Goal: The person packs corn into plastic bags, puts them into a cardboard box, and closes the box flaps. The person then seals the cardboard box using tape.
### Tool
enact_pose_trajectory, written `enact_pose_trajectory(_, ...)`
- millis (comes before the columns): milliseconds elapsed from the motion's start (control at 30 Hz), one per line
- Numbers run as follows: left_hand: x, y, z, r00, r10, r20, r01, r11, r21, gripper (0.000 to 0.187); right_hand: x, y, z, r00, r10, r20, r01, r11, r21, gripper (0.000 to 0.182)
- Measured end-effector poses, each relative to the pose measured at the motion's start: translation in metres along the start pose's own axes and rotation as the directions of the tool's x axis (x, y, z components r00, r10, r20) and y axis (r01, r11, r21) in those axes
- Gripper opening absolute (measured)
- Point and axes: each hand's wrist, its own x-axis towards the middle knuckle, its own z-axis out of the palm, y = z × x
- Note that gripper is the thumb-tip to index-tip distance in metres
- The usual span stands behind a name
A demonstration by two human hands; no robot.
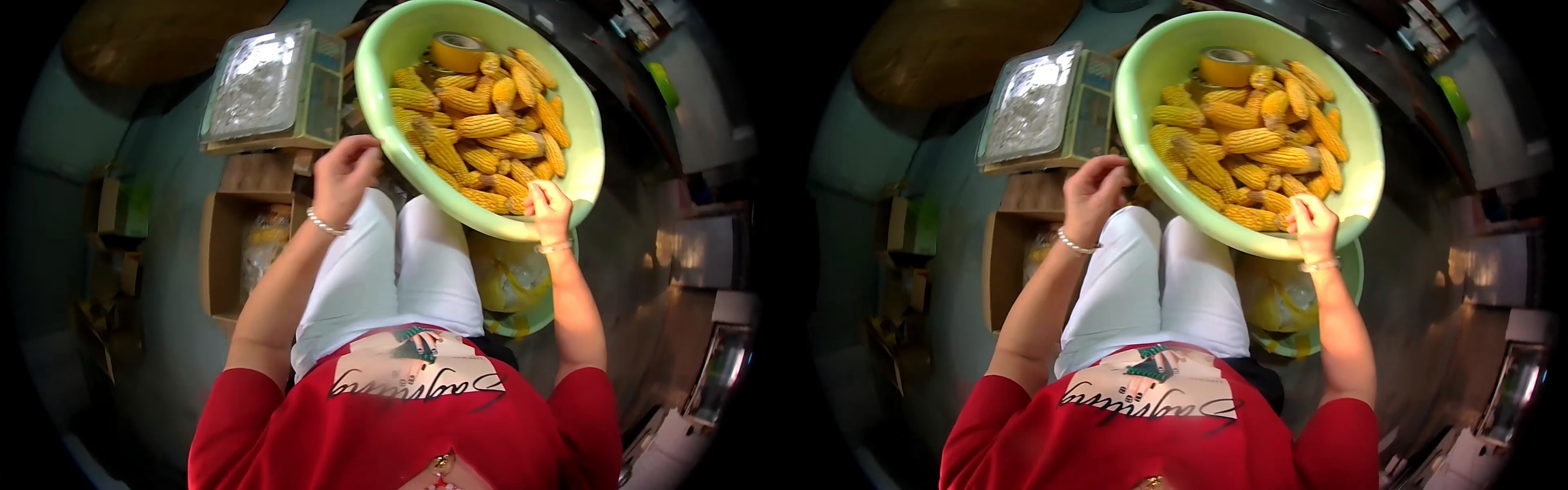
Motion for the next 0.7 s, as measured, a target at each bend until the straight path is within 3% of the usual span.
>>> enact_pose_trajectory(67, 0.002, 0.012, 0.053, 0.969, 0.133, 0.209, -0.158, 0.982, 0.106, 0.015, -0.001, -0.002, -0.001, 0.999, -0.027, -0.037, 0.028, 0.999, 0.019, 0.009)
enact_pose_trajectory(133, 0.003, 0.002, 0.104, 0.934, 0.151, 0.324, -0.187, 0.979, 0.083, 0.015, -0.002, -0.004, -0.002, 1.0, 0.005, -0.031, -0.004, 1.0, 0.03, 0.01)
enact_pose_trajectory(200, 0.0, 0.002, 0.137, 0.919, 0.103, 0.38, -0.208, 0.946, 0.248, 0.016, -0.002, -0.005, -0.003, 0.999, 0.008, -0.035, -0.006, 0.999, 0.04, 0.01)
enact_pose_trajectory(267, -0.001, -0.007, 0.15, 0.891, 0.128, 0.436, -0.33, 0.841, 0.428, 0.017, -0.004, -0.001, -0.007, 0.999, -0.048, -0.025, 0.049, 0.998, 0.047, 0.01)
enact_pose_trajectory(333, -0.004, -0.009, 0.15, 0.866, 0.123, 0.485, -0.429, 0.681, 0.593, 0.019, -0.005, 0.002, -0.012, 1.0, -0.008, 0.003, 0.008, 0.992, 0.129, 0.009)
enact_pose_trajectory(400, -0.002, -0.002, 0.148, 0.907, 0.078, 0.413, -0.321, 0.762, 0.562, 0.021, -0.004, 0.002, -0.02, 0.998, 0.03, 0.051, -0.041, 0.973, 0.226, 0.009)
enact_pose_trajectory(467, 0.003, -0.016, 0.148, 0.923, 0.125, 0.363, -0.321, 0.771, 0.551, 0.017, -0.001, -0.004, -0.034, 0.996, 0.064, 0.065, -0.078, 0.966, 0.247, 0.013)
enact_pose_trajectory(533, 0.005, -0.013, 0.148, 0.923, 0.14, 0.358, -0.331, 0.763, 0.555, 0.014, -0.001, 0.003, -0.053, 0.998, -0.016, 0.068, -0.006, 0.951, 0.309, 0.015)
enact_pose_trajectory(667, 0.005, -0.017, 0.147, 0.93, 0.106, 0.352, -0.291, 0.799, 0.526, 0.015, -0.016, 0.014, -0.099, 0.99, -0.03, -0.135, 0.077, 0.932, 0.354, 0.017)
enact_pose_trajectory(700, 0.004, -0.016, 0.147, 0.926, 0.097, 0.364, -0.295, 0.789, 0.54, 0.015, -0.022, 0.019, -0.113, 0.992, -0.001, -0.125, 0.044, 0.938, 0.345, 0.017)
